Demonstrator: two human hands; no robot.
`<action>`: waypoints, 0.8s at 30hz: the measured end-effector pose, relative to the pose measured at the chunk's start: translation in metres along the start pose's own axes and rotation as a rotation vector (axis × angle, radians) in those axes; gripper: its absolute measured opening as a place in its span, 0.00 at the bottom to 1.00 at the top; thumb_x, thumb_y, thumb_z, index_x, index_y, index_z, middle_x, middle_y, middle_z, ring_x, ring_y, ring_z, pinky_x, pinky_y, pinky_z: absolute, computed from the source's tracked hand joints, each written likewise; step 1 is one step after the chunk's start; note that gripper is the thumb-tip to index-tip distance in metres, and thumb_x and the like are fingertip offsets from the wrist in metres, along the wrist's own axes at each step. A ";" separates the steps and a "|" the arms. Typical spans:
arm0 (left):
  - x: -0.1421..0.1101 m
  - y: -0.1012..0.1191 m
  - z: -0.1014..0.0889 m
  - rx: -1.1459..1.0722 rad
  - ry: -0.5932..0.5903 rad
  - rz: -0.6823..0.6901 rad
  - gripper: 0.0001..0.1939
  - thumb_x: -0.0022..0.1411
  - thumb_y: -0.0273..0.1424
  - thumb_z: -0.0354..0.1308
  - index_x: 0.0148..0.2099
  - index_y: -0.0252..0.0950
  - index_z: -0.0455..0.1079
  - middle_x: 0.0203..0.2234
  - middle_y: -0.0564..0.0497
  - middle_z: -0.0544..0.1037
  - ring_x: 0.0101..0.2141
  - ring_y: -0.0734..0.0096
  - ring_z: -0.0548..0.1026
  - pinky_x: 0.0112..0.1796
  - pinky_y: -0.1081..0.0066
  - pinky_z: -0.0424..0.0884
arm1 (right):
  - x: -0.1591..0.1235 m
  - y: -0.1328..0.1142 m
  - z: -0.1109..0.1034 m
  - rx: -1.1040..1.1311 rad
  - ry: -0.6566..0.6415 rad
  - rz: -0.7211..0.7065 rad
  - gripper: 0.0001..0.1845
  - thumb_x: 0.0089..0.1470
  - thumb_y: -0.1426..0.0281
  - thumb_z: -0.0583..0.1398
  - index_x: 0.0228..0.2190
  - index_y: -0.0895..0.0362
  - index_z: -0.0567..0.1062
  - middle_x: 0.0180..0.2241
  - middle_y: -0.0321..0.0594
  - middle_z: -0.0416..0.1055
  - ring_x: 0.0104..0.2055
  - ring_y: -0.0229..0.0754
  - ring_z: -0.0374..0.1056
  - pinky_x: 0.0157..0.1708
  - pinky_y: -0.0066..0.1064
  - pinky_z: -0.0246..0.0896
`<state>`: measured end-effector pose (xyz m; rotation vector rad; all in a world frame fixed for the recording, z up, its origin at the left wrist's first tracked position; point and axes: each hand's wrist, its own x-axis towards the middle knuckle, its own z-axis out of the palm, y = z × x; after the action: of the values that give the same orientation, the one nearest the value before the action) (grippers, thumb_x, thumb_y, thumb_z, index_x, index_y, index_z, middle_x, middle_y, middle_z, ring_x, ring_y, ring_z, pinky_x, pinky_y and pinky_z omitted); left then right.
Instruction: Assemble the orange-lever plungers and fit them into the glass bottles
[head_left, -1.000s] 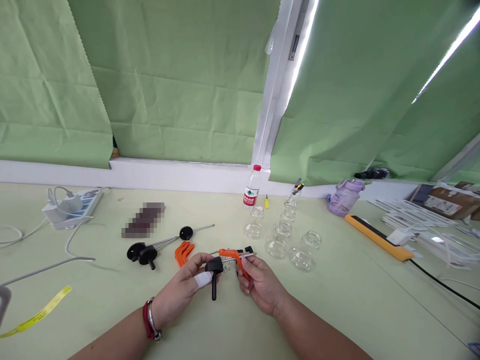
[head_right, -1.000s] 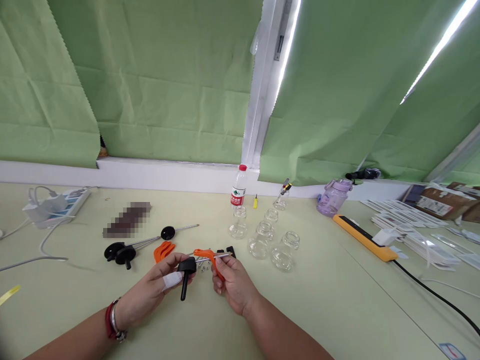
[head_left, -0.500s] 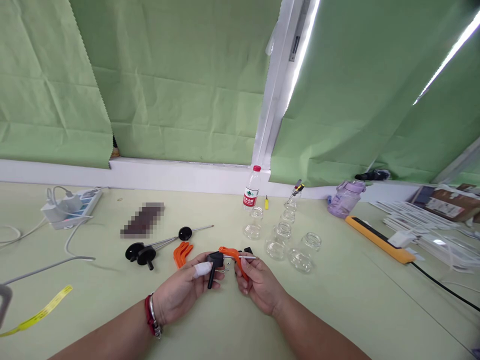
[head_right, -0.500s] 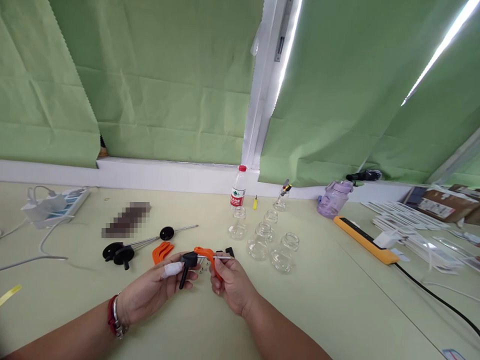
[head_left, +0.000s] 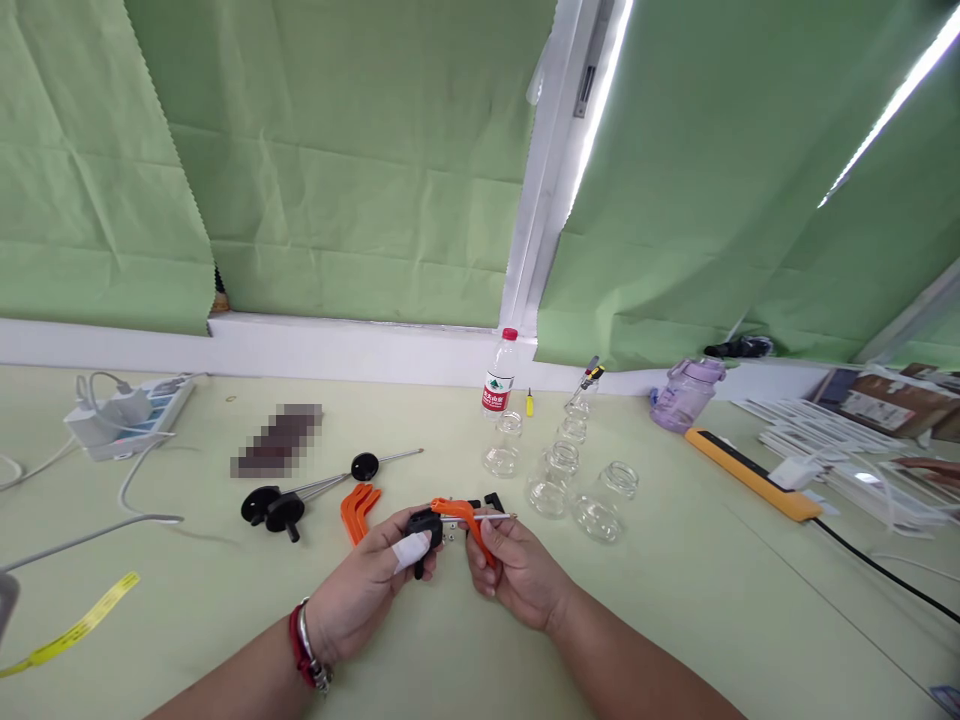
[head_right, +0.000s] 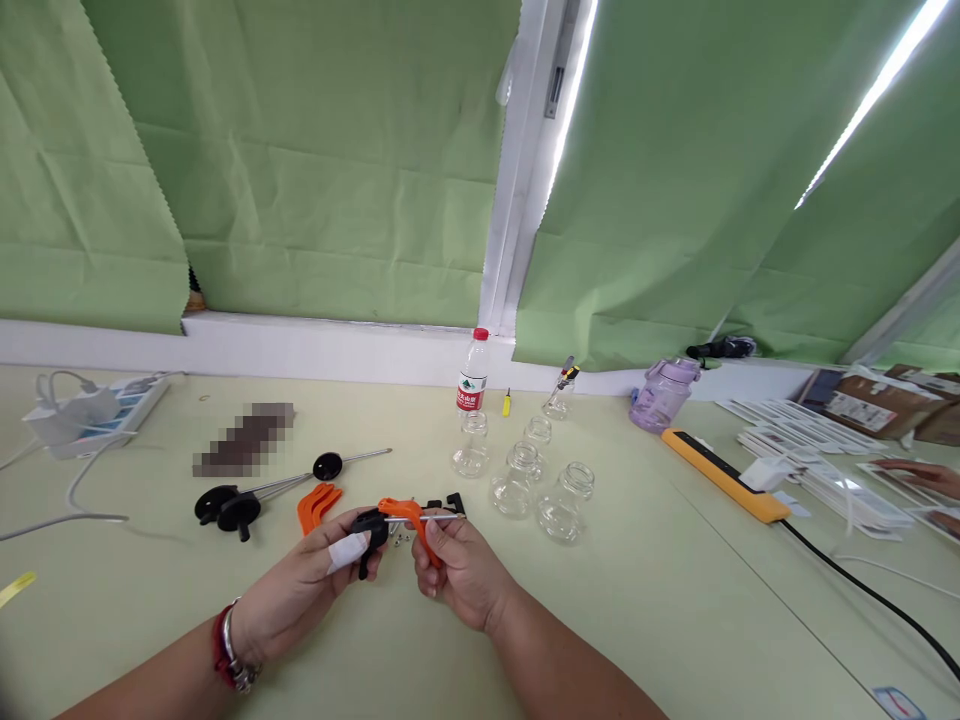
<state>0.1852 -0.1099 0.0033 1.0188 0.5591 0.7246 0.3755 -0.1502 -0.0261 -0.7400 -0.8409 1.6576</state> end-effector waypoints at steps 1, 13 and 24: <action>0.000 0.000 -0.001 0.009 -0.013 0.003 0.13 0.58 0.32 0.60 0.45 0.37 0.71 0.31 0.52 0.71 0.30 0.72 0.67 0.36 0.69 0.63 | 0.000 0.000 0.000 0.000 -0.006 -0.003 0.15 0.53 0.57 0.61 0.33 0.56 0.72 0.19 0.30 0.60 0.17 0.29 0.48 0.18 0.25 0.43; -0.007 -0.001 -0.006 0.030 -0.063 0.028 0.15 0.59 0.34 0.58 0.49 0.40 0.69 0.34 0.51 0.70 0.34 0.69 0.67 0.38 0.67 0.63 | -0.004 -0.004 0.001 -0.002 -0.059 0.002 0.18 0.53 0.55 0.60 0.35 0.58 0.74 0.17 0.29 0.58 0.17 0.30 0.45 0.18 0.25 0.43; -0.009 0.000 -0.007 0.016 -0.107 -0.003 0.15 0.62 0.33 0.56 0.50 0.37 0.66 0.32 0.50 0.71 0.29 0.73 0.64 0.36 0.69 0.59 | -0.004 0.002 -0.005 -0.006 -0.112 0.019 0.18 0.55 0.56 0.59 0.38 0.59 0.73 0.16 0.29 0.58 0.16 0.30 0.47 0.18 0.25 0.44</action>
<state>0.1743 -0.1129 0.0011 1.0651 0.4738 0.6596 0.3793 -0.1533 -0.0301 -0.6662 -0.9208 1.7267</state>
